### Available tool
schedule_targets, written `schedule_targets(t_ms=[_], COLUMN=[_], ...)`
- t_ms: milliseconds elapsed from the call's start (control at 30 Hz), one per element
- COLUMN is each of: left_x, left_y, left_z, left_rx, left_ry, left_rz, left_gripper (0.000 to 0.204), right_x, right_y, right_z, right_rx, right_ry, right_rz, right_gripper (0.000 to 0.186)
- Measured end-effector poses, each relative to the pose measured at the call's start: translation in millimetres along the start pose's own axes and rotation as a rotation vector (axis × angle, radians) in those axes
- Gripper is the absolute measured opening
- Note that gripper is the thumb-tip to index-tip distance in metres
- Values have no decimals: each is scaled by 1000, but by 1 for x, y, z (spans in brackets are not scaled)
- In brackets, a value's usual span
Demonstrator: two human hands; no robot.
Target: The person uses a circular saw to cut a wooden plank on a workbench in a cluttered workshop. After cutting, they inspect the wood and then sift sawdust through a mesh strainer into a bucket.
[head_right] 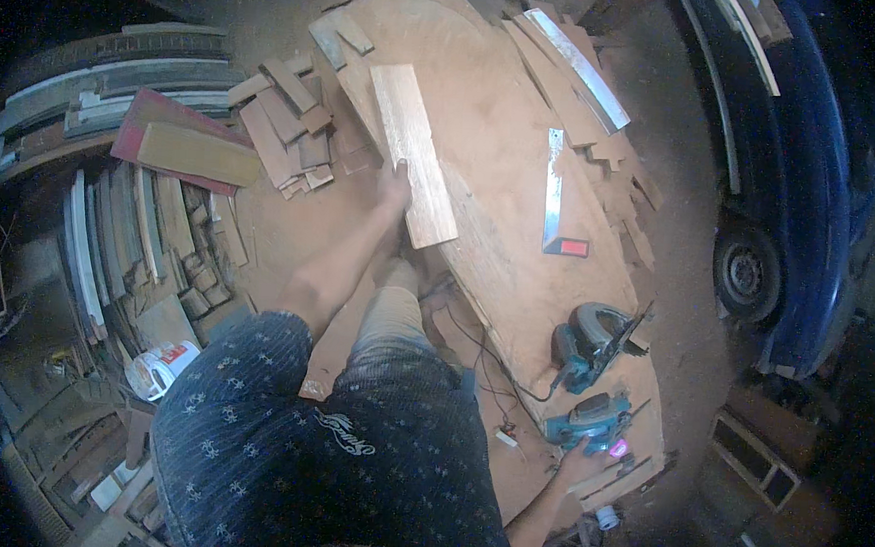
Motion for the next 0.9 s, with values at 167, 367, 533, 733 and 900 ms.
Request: schedule_targets(t_ms=[167,367,533,733,900], left_x=[2,1,-11,-2,6], left_y=[-19,-12,16,9,15], left_z=[14,36,74,122,132], left_rx=[107,183,205,207,96], left_ry=[-13,97,20,-183,-145], left_rz=[131,15,263,470,451], left_gripper=[48,43,41,41,60], right_x=[-115,-185,-130,64,94], right_y=[155,171,160,-35,-113], right_z=[-2,14,-3,-43,-54], right_rx=[-213,-796,-843,-637,-306], right_ry=[-73,-253,-134,98,42], right_rz=[439,1198,1239,1358,1416], right_gripper=[53,15,28,18,32])
Point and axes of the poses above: each hand's wrist, its own z-axis towards the middle knuckle, its own x-axis out of the back of the hand, y = z × x, the point moved 7 cm from there along z, towards the middle knuckle, and after that the axes turned 2 degrees about x, right-handed, at the moved point
